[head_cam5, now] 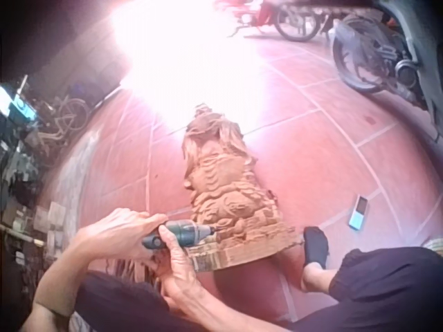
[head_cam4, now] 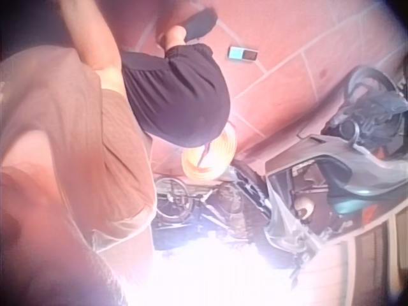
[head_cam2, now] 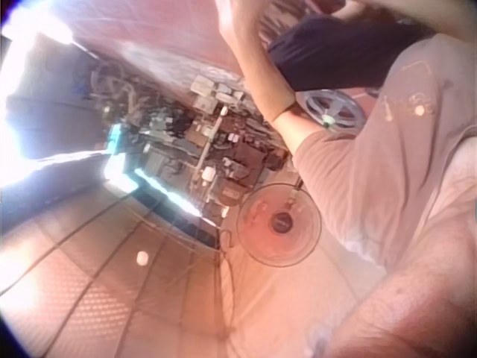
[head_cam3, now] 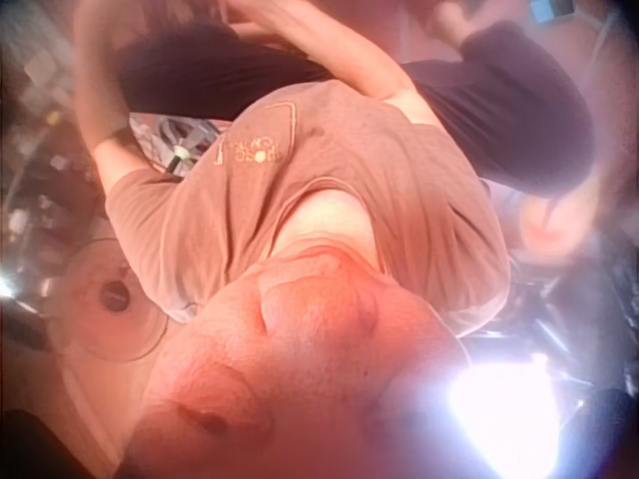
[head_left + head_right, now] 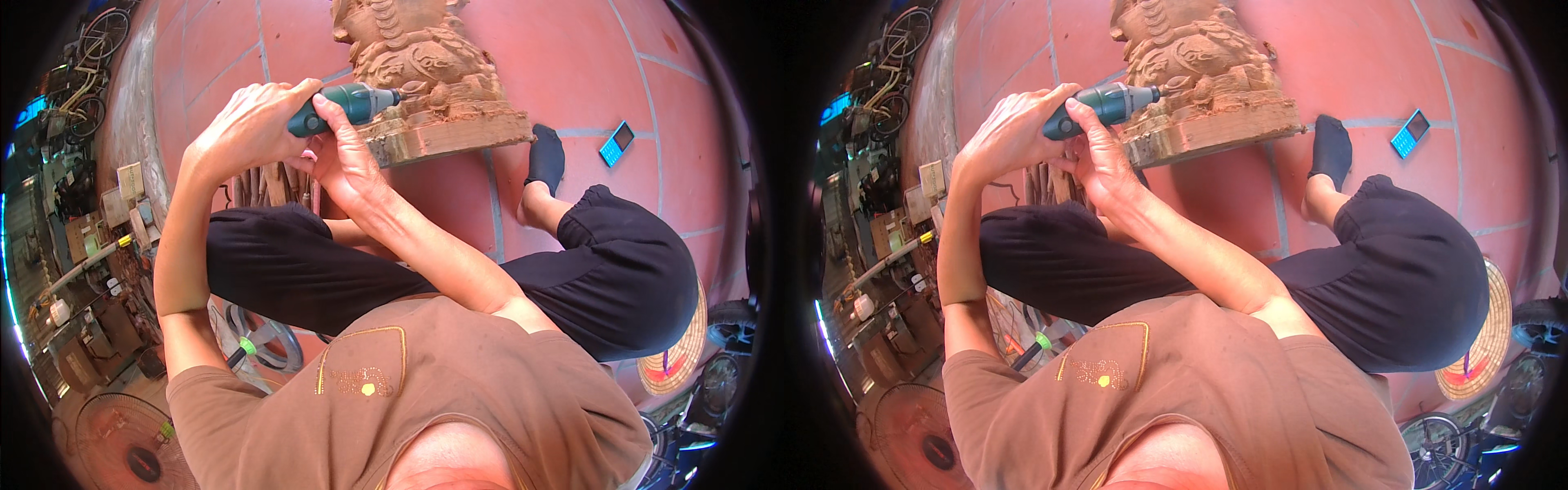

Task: The person uses a handheld rotary tool to carve details into a wooden block featuring a relief sculpture. They hold the tool with both hands and guide it along the surface of the wood, removing material to refine the design.

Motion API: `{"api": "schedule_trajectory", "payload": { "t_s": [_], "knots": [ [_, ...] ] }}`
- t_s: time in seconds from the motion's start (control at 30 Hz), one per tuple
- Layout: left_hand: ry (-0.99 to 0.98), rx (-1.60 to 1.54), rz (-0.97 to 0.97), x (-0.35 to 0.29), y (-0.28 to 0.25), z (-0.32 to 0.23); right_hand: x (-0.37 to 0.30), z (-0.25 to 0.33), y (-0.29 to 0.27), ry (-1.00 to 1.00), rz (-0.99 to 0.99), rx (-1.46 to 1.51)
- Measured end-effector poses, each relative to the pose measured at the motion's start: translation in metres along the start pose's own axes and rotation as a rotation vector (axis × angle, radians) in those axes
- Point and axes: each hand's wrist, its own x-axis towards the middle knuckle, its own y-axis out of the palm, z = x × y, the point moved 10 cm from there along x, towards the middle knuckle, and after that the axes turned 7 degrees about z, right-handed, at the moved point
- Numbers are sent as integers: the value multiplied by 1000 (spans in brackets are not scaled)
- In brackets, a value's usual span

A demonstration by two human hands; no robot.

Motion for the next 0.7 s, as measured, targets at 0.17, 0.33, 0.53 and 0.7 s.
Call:
{"api": "schedule_trajectory", "payload": {
  "t_s": [0.17,0.33,0.53,0.7],
  "knots": [
    [3,0,6,4,2,2,2,1,-3,7,-8,-7],
    [-12,-15,2,-3,1,4,4,-7,-3,9,5,-3],
    [-38,-3,5,-9,7,10,5,-19,-6,50,3,18],
    [-39,36,-1,-10,7,9,3,-16,0,41,16,36]
  ]
}}
